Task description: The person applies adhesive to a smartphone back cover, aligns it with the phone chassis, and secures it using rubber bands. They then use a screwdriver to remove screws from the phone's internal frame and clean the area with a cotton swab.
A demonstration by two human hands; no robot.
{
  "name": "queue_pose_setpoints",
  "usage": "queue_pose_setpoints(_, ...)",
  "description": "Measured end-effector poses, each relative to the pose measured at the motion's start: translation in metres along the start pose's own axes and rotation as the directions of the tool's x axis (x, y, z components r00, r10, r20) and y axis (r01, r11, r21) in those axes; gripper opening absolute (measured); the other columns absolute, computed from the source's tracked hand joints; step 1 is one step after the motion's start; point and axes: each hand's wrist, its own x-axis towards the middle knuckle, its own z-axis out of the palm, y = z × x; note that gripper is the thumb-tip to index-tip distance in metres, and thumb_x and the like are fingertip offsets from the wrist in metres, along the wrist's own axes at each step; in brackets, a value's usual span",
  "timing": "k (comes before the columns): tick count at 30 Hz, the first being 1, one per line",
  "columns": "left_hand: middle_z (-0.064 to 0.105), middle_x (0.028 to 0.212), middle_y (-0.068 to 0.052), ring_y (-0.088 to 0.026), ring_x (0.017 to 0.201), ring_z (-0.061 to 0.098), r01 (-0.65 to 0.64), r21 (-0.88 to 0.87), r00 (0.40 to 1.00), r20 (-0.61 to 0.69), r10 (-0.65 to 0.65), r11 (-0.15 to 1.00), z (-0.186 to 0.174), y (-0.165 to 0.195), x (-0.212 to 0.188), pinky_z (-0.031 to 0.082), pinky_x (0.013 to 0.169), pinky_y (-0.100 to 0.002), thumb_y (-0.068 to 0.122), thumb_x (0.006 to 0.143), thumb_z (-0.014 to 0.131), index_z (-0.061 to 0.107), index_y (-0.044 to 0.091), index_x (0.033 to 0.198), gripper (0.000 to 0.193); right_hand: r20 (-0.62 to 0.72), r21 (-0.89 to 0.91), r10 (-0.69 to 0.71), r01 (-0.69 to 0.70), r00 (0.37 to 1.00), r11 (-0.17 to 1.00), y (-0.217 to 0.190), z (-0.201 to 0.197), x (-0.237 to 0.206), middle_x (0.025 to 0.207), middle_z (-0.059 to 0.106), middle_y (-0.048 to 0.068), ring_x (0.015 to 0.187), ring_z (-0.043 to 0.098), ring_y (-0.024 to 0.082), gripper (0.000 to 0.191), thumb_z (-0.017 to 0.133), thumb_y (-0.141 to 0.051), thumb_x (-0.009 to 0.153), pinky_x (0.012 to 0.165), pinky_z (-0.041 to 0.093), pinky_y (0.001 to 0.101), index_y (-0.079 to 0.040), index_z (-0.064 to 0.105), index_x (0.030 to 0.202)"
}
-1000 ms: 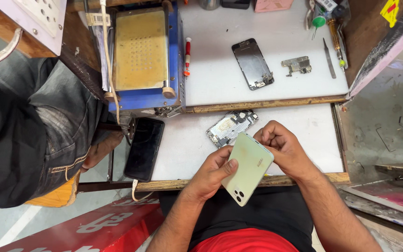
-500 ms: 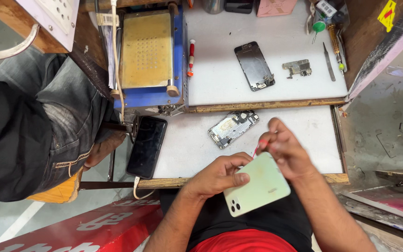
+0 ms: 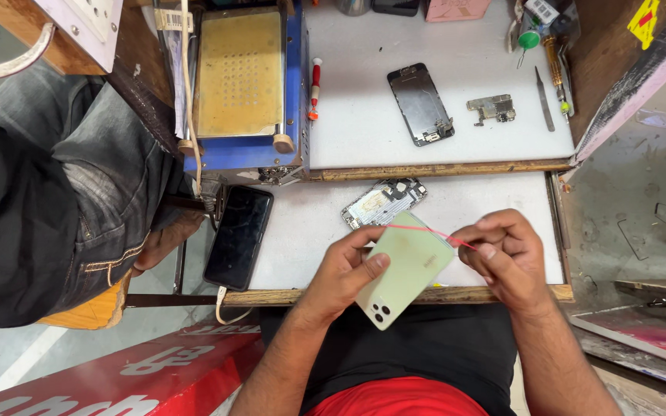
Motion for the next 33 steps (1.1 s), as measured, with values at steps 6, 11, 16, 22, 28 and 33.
queue_pose_setpoints(6,0.072,0.109,-0.010,-0.014,0.098,0.066,-0.082,0.011,0.983,-0.166,0.083,0.997,-0.012,-0.002,-0.002,0.056,0.088,-0.028,0.011,0.103,0.066,0.060,-0.004,0.131,0.033,-0.030,-0.495,0.246,-0.229,0.969,0.838,-0.001,0.002,0.001,0.088,0.072,0.009,0.068,0.056,0.004,0.026,0.062,-0.008,0.097,0.059,0.046,0.0216,-0.002,0.062,0.123)
queue_pose_setpoints(11,0.066,0.115,-0.009,-0.015,0.104,0.065,-0.281,0.268,0.872,-0.331,0.362,0.922,0.000,-0.004,0.003,0.055,0.092,-0.029,0.009,0.103,0.064,0.060,-0.002,0.125,0.025,-0.115,-0.559,0.383,-0.379,0.916,0.738,-0.003,0.031,0.005,0.089,0.073,0.006,0.070,0.057,0.005,0.024,0.064,-0.010,0.097,0.060,0.046,0.0219,0.000,0.068,0.120)
queue_pose_setpoints(16,0.064,0.112,-0.015,-0.025,0.102,0.068,-0.277,0.734,0.658,-0.325,0.680,0.620,0.035,-0.006,0.007,0.057,0.089,-0.035,0.009,0.100,0.070,0.064,-0.003,0.114,0.020,-0.126,-0.662,0.164,-0.206,0.978,0.720,0.005,0.089,-0.001,0.112,0.074,0.004,0.071,0.060,0.008,0.048,0.073,-0.007,0.085,0.063,0.048,0.0228,-0.001,0.056,0.130)
queue_pose_setpoints(22,0.060,0.111,-0.011,-0.023,0.087,0.067,-0.318,0.453,0.658,-0.527,0.538,0.833,0.043,0.008,0.020,0.060,0.071,-0.035,0.009,0.097,0.067,0.061,0.000,0.112,0.019,0.049,-0.913,-0.036,0.059,0.998,0.404,0.016,0.139,-0.011,0.105,0.066,0.014,0.070,0.060,0.026,0.089,0.087,-0.014,0.068,0.068,0.054,0.0385,0.003,0.042,0.142)
queue_pose_setpoints(28,0.059,0.117,-0.011,-0.019,0.096,0.063,-0.359,0.604,0.720,-0.306,0.623,0.711,0.052,-0.001,0.017,0.055,0.081,-0.033,0.000,0.098,0.067,0.052,0.002,0.106,0.017,0.090,-0.917,-0.267,0.184,0.960,0.354,0.030,0.125,-0.001,0.107,0.058,0.023,0.084,0.061,0.035,0.080,0.082,-0.005,0.071,0.071,0.052,0.0439,0.004,0.036,0.136)
queue_pose_setpoints(33,0.045,0.145,-0.015,-0.019,0.114,0.059,-0.341,0.057,0.933,-0.099,0.345,0.938,0.036,-0.012,0.010,0.054,0.098,-0.036,0.001,0.099,0.066,0.044,0.005,0.114,0.027,-0.017,-0.887,-0.241,0.097,0.970,0.452,0.035,0.114,0.000,0.095,0.055,0.014,0.076,0.060,0.025,0.062,0.081,-0.006,0.077,0.059,0.049,0.0376,0.000,0.036,0.120)
